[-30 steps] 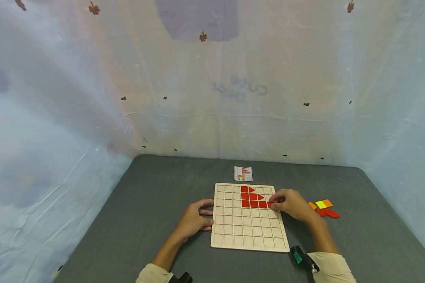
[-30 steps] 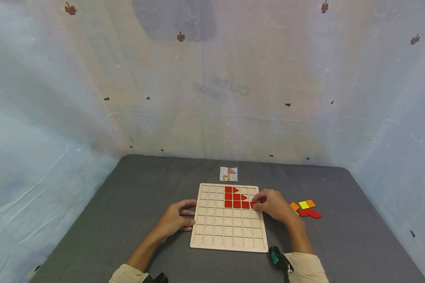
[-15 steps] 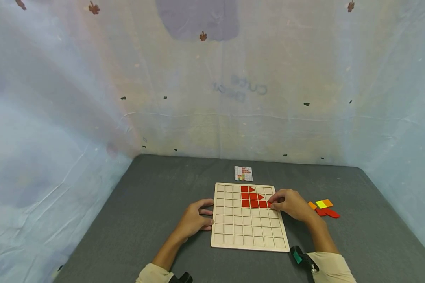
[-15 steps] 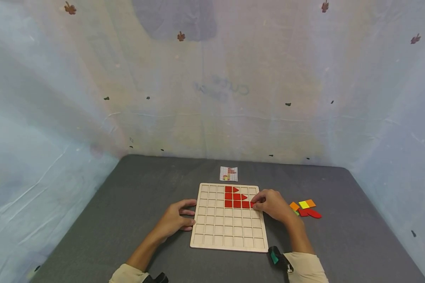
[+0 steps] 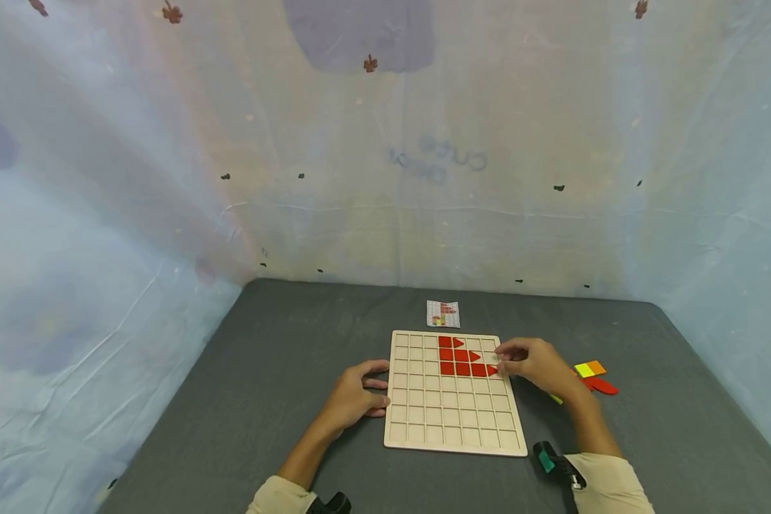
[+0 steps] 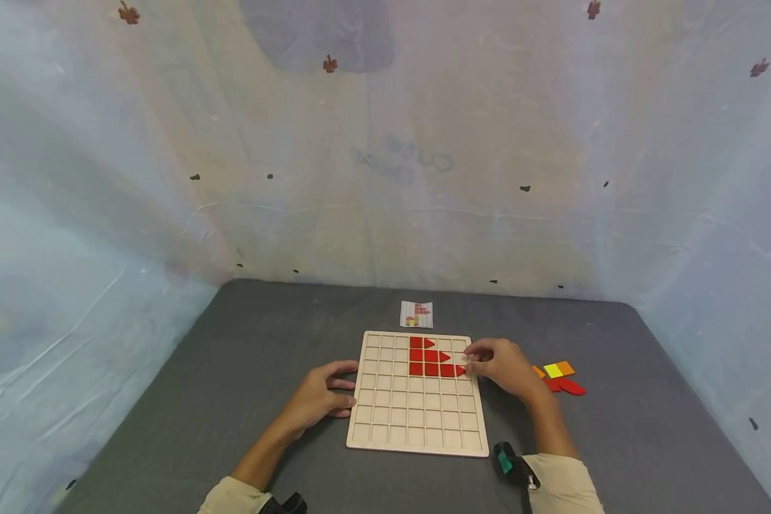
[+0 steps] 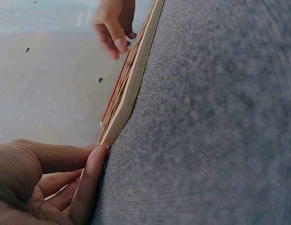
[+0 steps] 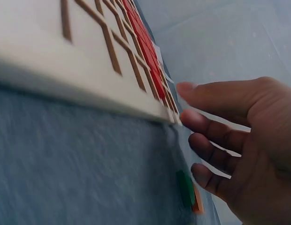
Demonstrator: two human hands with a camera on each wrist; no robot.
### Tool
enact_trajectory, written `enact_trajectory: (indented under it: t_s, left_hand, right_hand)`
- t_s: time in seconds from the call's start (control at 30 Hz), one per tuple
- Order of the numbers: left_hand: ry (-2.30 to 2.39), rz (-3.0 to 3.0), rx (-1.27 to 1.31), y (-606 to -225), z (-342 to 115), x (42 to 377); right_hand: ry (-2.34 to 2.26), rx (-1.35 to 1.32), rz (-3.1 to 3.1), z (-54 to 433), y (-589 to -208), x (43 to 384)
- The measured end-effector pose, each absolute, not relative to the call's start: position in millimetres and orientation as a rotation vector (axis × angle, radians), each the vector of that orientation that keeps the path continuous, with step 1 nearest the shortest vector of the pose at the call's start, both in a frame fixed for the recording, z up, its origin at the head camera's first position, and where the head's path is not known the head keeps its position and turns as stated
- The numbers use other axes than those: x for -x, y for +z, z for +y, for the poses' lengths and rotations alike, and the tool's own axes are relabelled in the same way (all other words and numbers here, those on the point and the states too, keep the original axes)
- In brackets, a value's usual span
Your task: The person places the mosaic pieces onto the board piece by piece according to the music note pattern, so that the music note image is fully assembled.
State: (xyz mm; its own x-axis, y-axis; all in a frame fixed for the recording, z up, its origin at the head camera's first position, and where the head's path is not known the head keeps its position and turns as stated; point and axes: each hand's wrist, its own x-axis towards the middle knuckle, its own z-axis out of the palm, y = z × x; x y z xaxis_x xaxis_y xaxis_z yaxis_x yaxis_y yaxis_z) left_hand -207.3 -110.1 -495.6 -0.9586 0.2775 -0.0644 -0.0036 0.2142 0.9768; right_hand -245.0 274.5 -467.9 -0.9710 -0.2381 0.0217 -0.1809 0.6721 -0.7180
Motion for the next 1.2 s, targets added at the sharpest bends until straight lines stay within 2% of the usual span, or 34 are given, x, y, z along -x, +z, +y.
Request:
enact_trajectory:
  t_s: [0.8,1.2]
  left_hand:
    - [1.820,2.253,-0.278,-495,-110,207]
    - [1.830,2.252,-0.262,-494,-110,206]
  right_hand:
    - [-0.957,0.200,3.027,354,-462,225]
    - [-0.887,0.156,3.034,368,-463,218]
